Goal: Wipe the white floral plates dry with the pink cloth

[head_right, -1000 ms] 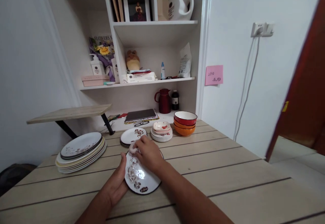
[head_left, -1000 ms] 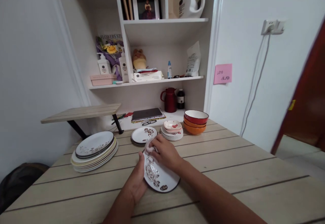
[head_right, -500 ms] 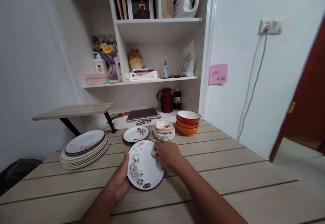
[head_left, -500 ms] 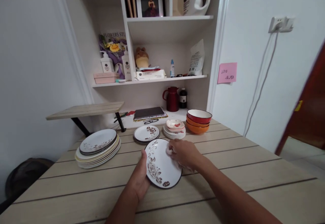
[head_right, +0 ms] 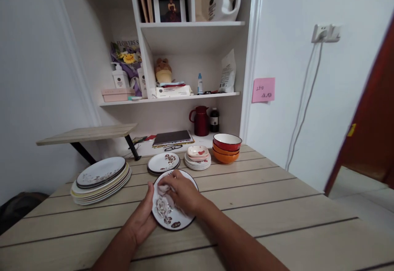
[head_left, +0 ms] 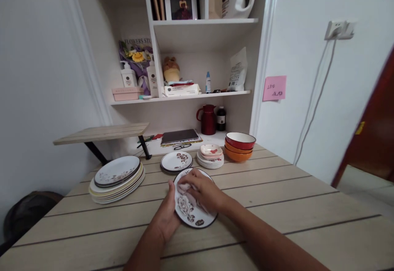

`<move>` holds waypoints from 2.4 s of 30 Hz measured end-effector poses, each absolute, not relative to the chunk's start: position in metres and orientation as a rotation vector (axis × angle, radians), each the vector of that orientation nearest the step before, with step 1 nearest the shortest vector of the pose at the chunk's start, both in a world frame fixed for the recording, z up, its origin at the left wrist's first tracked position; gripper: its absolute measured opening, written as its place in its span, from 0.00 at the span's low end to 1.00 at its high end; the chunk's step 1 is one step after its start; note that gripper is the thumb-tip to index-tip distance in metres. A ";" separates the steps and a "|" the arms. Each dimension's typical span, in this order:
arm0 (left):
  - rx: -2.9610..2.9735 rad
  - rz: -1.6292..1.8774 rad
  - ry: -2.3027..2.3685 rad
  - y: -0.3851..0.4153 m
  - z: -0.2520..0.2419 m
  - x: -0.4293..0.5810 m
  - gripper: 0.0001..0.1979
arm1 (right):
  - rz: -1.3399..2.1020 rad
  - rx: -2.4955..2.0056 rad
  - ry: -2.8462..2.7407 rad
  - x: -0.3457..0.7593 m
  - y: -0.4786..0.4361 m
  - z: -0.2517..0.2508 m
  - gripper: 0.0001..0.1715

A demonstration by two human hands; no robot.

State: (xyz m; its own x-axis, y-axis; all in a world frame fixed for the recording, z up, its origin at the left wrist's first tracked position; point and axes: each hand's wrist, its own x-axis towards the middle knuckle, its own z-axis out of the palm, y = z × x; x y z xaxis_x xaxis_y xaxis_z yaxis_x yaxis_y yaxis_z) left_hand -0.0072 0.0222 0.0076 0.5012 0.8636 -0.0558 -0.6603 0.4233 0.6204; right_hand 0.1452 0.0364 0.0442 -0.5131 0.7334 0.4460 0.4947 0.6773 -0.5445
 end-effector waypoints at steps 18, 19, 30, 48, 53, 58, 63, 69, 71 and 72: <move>0.603 1.006 0.469 0.021 0.008 -0.007 0.32 | 0.580 -0.973 -2.208 0.154 0.042 0.039 0.17; 0.602 0.998 0.468 0.020 0.010 -0.007 0.32 | 0.549 -0.990 -2.162 0.149 0.042 0.038 0.15; 0.624 1.021 0.566 0.019 0.009 -0.006 0.32 | 0.128 -1.410 -2.166 0.174 0.059 0.042 0.14; 0.562 0.998 0.469 0.018 0.010 -0.010 0.35 | 0.416 -1.021 -2.358 0.133 0.021 0.040 0.13; 0.570 1.009 0.477 0.016 0.014 -0.006 0.33 | 0.211 -1.144 -2.145 0.129 0.040 0.040 0.11; 0.586 0.990 0.492 0.022 0.006 -0.007 0.35 | 0.008 -1.488 -2.031 0.153 0.051 0.049 0.11; 0.578 1.006 0.497 0.025 -0.003 -0.012 0.38 | 0.101 -1.605 -2.125 0.170 0.054 0.042 0.11; 0.562 1.059 0.443 0.026 -0.007 -0.013 0.36 | 0.411 -1.494 -2.223 0.167 0.048 0.038 0.17; 0.564 1.066 0.390 0.025 -0.006 -0.012 0.36 | 0.526 -1.370 -2.281 0.166 0.042 0.041 0.25; 0.565 1.066 0.362 0.025 -0.006 -0.011 0.36 | 0.597 -1.296 -2.325 0.167 0.038 0.043 0.32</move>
State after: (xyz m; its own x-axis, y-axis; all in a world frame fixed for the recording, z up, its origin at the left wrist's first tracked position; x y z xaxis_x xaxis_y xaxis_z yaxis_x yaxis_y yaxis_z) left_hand -0.0115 0.0252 -0.0060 0.4455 0.8952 -0.0103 -0.7163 0.3633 0.5957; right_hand 0.1668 0.0382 0.0433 -0.4829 0.8638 0.1436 0.6879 0.4756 -0.5483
